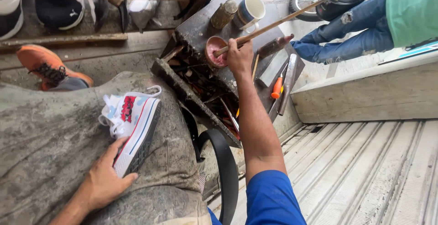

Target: Applying a liquid substance to the sole and edges of a sneaker using a brush at a repair bench.

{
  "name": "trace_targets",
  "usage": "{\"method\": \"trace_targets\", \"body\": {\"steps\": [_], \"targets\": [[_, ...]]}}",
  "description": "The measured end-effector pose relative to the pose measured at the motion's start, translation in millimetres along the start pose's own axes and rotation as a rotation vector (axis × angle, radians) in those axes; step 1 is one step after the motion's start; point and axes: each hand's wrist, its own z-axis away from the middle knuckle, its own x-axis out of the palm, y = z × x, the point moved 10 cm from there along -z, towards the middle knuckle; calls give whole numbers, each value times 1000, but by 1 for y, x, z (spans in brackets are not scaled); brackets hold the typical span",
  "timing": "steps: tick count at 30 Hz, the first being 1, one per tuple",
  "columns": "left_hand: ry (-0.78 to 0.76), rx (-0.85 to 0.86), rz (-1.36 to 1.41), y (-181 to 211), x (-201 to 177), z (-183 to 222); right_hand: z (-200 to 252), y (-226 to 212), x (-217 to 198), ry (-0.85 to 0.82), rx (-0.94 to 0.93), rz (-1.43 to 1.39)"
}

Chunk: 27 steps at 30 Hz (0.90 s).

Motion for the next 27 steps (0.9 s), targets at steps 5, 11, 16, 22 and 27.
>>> {"method": "trace_targets", "body": {"steps": [5, 11, 16, 22, 27], "targets": [[62, 121, 16, -1, -2, -4, 6, -4, -7, 60, -166, -262], [37, 73, -12, -11, 5, -6, 20, -12, -13, 54, -222, -207], [25, 66, 35, -6, 1, 3, 28, -23, -15, 54, -263, -47], [90, 206, 59, -2, -2, -7, 20, -24, -11, -44, -392, -30], [111, 172, 54, -9, -1, -12, 37, -43, 9, -202, -448, 59]]}}
